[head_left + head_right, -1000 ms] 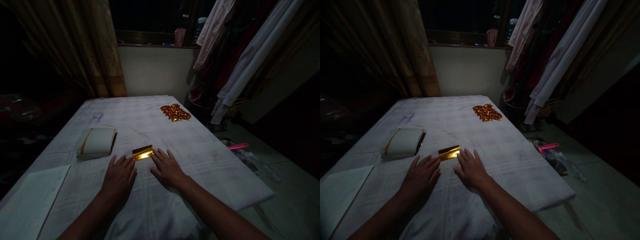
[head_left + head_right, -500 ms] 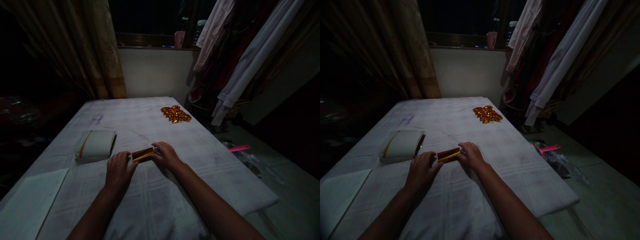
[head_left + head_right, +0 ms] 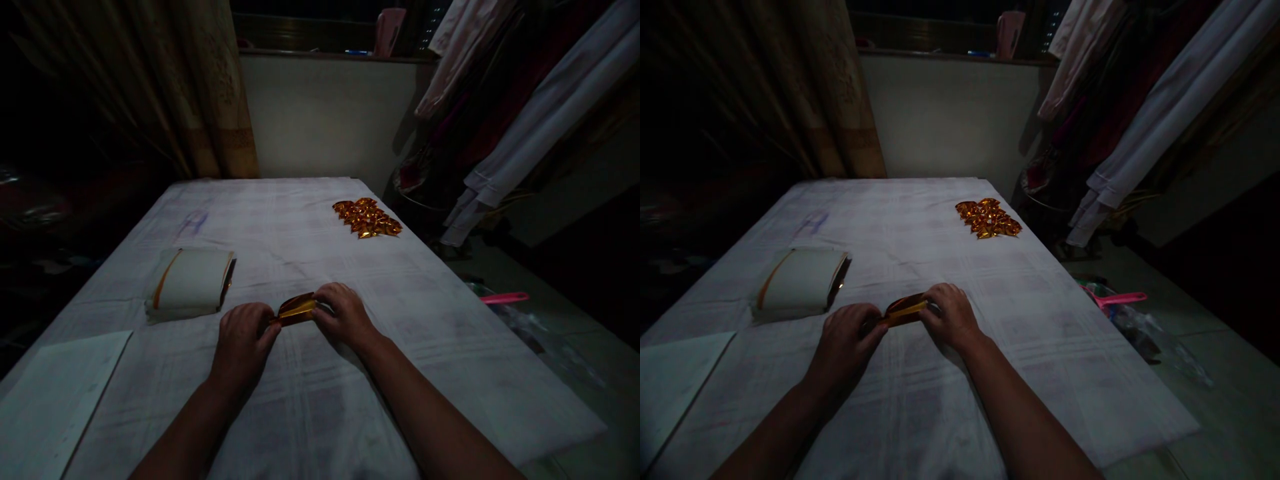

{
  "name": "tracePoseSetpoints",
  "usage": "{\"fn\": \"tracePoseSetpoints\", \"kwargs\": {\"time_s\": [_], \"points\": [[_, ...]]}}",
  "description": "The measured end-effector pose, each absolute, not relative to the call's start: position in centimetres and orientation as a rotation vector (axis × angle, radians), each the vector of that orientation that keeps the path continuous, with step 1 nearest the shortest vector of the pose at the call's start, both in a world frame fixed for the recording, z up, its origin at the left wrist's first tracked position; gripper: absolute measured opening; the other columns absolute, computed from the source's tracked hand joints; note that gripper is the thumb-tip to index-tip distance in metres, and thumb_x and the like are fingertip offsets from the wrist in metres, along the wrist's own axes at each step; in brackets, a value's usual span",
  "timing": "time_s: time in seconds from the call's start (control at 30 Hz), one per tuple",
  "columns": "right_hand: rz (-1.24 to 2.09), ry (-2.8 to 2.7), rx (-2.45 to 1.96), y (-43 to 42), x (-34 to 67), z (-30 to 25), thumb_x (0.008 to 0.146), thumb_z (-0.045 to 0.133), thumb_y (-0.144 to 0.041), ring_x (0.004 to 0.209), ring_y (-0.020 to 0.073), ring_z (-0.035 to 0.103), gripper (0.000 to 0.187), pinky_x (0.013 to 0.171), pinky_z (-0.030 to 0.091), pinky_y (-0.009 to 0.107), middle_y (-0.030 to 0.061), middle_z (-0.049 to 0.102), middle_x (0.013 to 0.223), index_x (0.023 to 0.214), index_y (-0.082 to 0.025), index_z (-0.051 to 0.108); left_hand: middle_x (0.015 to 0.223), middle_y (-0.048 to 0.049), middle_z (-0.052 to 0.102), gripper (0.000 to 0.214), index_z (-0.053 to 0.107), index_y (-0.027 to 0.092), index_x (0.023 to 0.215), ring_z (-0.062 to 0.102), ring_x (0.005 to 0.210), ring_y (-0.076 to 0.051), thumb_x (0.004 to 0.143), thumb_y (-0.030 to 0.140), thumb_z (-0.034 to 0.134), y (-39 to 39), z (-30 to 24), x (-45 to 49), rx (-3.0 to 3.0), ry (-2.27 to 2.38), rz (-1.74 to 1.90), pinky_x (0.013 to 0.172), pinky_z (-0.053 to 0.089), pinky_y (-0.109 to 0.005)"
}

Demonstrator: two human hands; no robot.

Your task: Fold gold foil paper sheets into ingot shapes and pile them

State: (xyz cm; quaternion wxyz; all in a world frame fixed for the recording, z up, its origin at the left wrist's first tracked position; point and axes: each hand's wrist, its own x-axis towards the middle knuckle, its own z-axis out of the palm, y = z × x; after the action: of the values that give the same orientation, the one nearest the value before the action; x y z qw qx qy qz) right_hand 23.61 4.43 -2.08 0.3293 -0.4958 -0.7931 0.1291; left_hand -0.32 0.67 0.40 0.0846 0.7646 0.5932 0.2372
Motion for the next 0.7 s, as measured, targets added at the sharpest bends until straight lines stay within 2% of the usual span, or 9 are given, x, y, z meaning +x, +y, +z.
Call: {"fn": "tracePoseSetpoints", "kwargs": {"time_s": [0.13, 0.27, 0.37, 0.43, 0.57, 0.7], "points": [[0.312, -2.076, -1.353, 4.2, 23.6, -2.1, 0.079, 0.075, -0.021, 0.106, 0.0271, 0.062, 0.038, 0.089, 0.044, 0.041, 0.0085, 0.071, 0.114, 0.116, -0.022, 0.065, 0.091, -0.0026, 0.070, 0.007, 0.062, 0.024, 0.091, 0.063, 0.093, -0.026, 0.086, 0.029, 0.063, 0.6, 0.2, -0.3, 2.296, 1.750, 0.731, 0.090, 0.041, -0.042], [0.341, -2.100, -1.365, 4.1, 23.6, -2.2, 0.081, 0.073, -0.023, 0.104, 0.0265, 0.063, 0.038, 0.089, 0.044, 0.041, 0.0070, 0.072, 0.110, 0.118, -0.024, 0.065, 0.097, -0.0043, 0.071, 0.016, 0.062, 0.024, 0.102, 0.063, 0.095, -0.027, 0.088, 0.030, 0.061, 0.6, -0.4, -0.4, 2.298, 1.744, 0.793, 0.092, 0.042, -0.043], [0.335, -2.076, -1.345, 4.0, 23.6, -2.2, 0.080, 0.073, -0.023, 0.108, 0.0275, 0.062, 0.048, 0.091, 0.044, 0.042, 0.0082, 0.071, 0.115, 0.126, -0.024, 0.062, 0.098, -0.0048, 0.072, 0.026, 0.061, 0.023, 0.112, 0.064, 0.095, -0.027, 0.088, 0.029, 0.062, 0.7, -0.7, -0.5, 2.313, 1.735, 0.853, 0.093, 0.042, -0.044], [0.337, -2.073, -1.330, 4.0, 23.6, -2.1, 0.078, 0.074, -0.023, 0.110, 0.0281, 0.061, 0.052, 0.092, 0.044, 0.042, 0.0092, 0.070, 0.119, 0.128, -0.024, 0.060, 0.094, -0.0043, 0.073, 0.022, 0.063, 0.022, 0.109, 0.064, 0.092, -0.026, 0.088, 0.030, 0.062, 0.7, -0.6, -0.5, 2.324, 1.715, 0.850, 0.091, 0.043, -0.043], [0.379, -2.094, -1.323, 4.0, 23.6, -1.8, 0.077, 0.073, -0.021, 0.105, 0.0267, 0.062, 0.034, 0.089, 0.044, 0.040, 0.0066, 0.071, 0.109, 0.110, -0.024, 0.065, 0.087, -0.0029, 0.072, 0.010, 0.068, 0.024, 0.091, 0.064, 0.088, -0.025, 0.088, 0.027, 0.059, 0.7, -0.4, -0.6, 2.338, 1.635, 0.813, 0.088, 0.042, -0.043], [0.419, -2.052, -1.304, 3.9, 23.8, -1.6, 0.073, 0.069, -0.015, 0.100, 0.0254, 0.063, 0.030, 0.085, 0.044, 0.038, 0.0057, 0.071, 0.103, 0.102, -0.023, 0.064, 0.086, -0.0034, 0.073, 0.020, 0.068, 0.024, 0.087, 0.064, 0.088, -0.025, 0.077, 0.015, 0.053, 0.8, -0.6, -0.8, 2.294, 1.622, 0.868, 0.088, 0.044, -0.043]]}}
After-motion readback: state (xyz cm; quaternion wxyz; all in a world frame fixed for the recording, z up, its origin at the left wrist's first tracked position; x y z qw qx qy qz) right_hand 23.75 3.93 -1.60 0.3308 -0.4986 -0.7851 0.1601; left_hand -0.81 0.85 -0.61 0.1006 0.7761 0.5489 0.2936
